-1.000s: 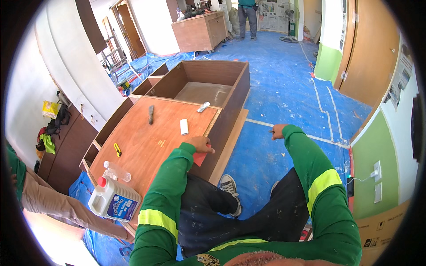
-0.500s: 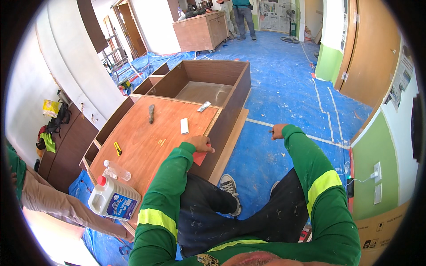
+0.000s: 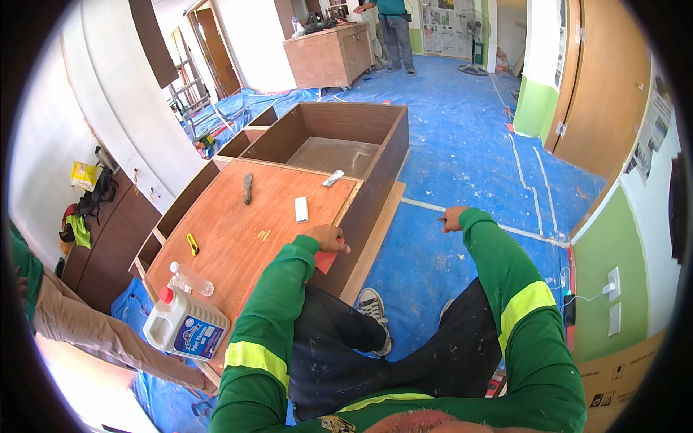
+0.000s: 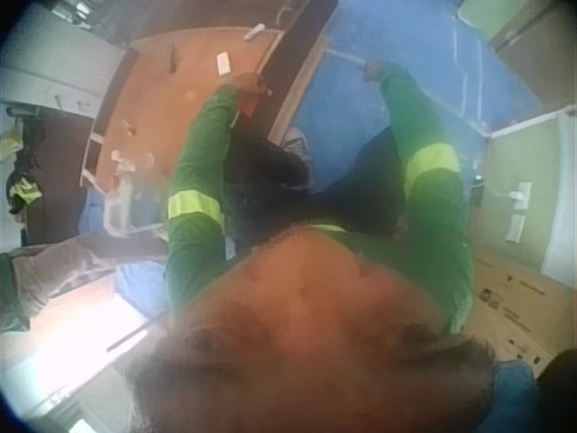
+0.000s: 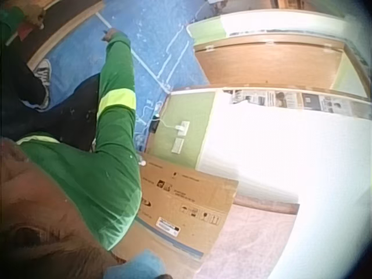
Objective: The person sits on the floor and uses a utility knife to cut a small red rectangular piece of material. They repeatedly score and fold the material to make a cut, then place the cut piece on a nearby wooden surface.
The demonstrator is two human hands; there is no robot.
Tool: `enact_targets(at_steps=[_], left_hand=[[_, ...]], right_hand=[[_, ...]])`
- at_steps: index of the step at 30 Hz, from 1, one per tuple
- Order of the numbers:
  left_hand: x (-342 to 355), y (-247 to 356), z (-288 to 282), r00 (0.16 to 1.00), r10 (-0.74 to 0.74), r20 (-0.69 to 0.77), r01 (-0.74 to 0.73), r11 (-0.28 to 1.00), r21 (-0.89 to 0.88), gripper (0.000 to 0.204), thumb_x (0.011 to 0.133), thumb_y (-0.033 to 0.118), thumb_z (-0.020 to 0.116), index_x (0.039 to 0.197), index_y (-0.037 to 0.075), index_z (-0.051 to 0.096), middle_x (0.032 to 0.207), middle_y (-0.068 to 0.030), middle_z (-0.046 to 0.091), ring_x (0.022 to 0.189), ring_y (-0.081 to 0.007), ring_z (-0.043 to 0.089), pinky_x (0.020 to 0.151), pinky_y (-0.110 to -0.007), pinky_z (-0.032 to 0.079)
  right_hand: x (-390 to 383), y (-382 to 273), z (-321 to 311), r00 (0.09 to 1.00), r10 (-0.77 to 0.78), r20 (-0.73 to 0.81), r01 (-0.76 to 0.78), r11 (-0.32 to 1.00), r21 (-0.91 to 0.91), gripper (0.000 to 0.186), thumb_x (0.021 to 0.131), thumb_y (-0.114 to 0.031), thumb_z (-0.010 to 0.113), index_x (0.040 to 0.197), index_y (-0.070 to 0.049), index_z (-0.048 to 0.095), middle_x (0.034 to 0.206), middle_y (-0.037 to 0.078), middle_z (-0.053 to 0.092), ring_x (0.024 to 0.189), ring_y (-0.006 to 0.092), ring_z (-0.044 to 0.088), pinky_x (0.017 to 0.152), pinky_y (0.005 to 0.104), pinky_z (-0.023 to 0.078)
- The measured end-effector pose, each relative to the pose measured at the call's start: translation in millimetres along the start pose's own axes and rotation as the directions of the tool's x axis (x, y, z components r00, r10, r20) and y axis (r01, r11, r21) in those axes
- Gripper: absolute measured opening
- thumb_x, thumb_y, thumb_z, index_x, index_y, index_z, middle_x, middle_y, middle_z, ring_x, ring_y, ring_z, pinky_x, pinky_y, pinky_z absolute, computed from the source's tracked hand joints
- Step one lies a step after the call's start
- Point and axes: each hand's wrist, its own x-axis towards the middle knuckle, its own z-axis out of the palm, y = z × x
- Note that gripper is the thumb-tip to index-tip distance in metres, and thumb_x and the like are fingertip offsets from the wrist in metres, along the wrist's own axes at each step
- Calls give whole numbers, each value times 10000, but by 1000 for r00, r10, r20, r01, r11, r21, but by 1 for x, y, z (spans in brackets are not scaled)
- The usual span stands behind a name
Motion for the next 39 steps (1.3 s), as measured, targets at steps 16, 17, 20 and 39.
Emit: enact_targets(at_steps=[16,17,20,39], left_hand=[[1,5,-2,1000,3,-6,-3,1000,2,739,851,646,760,1346,99,716,1295,-182,738,1236,-365,682,1034,-476,531],[1,4,-2,1000,5,-5,-5,1000,2,737,852,643,759,1346,98,716,1298,-183,738,1238,-366,681,1036,-476,531],[-1,-1,1,999,30,-23,-31,999,-24,782,859,690,730,1324,61,706,1247,-231,734,1181,-402,692,999,-482,535],[2,-2,2,1000,13,-4,-13,1000,-7,727,861,649,759,1312,81,720,1262,-191,747,1200,-371,697,1014,-473,539]], right_hand=[[8,11,9,999,-33,-24,33,999,-5,479,969,-457,756,1224,-51,762,1003,115,759,858,329,709,790,558,548],[8,11,8,1000,-23,-6,23,1000,-12,476,969,-454,757,1222,-51,761,999,115,757,858,328,708,789,558,547],[4,2,4,1000,2,28,-1,1000,-14,488,966,-441,766,1214,-22,759,1018,143,760,886,347,713,805,566,552],[15,-16,1,998,-55,-6,55,998,8,520,955,-426,785,1213,25,756,1108,213,774,986,396,734,885,564,569]])
